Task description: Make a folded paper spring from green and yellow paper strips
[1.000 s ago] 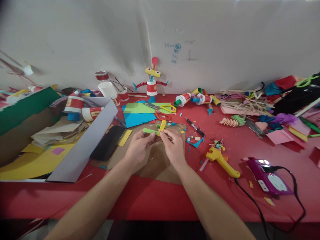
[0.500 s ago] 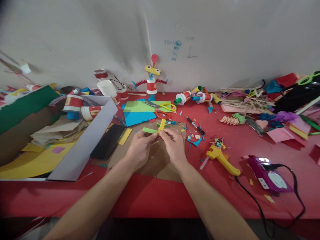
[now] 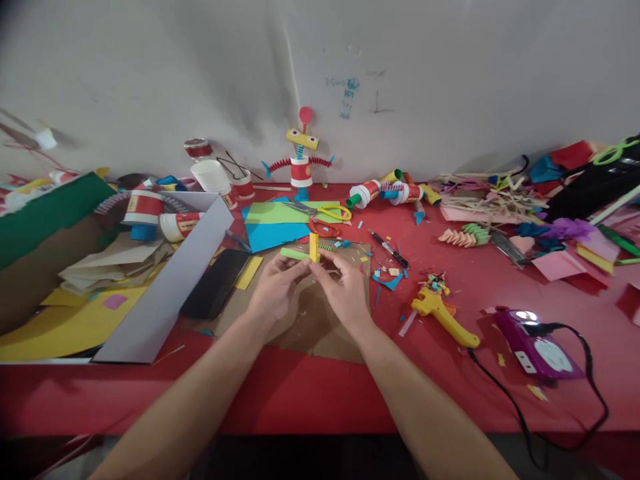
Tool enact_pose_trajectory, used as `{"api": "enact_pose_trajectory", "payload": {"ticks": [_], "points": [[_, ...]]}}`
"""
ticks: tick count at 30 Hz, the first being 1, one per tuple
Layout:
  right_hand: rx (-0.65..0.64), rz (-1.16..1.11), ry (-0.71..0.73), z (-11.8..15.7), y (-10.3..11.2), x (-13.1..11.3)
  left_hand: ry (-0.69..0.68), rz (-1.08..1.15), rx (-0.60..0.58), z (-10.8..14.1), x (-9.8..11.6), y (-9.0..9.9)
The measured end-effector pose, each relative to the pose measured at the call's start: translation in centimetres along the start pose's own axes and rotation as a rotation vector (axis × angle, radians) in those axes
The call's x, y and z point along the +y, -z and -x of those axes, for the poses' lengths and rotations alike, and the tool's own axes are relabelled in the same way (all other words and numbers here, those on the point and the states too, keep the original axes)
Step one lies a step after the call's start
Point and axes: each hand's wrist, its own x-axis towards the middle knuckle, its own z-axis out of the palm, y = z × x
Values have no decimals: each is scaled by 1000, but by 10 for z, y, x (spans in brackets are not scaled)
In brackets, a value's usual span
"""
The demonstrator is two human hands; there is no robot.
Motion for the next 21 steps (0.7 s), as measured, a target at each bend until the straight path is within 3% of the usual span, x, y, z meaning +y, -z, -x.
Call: {"api": "enact_pose_trajectory", "payload": {"ticks": [11, 21], "points": [[88, 85, 108, 3, 2, -4, -71, -12, 17, 5, -2, -6], [80, -59, -58, 0, 3, 1, 71, 37, 30, 3, -10, -1]]}}
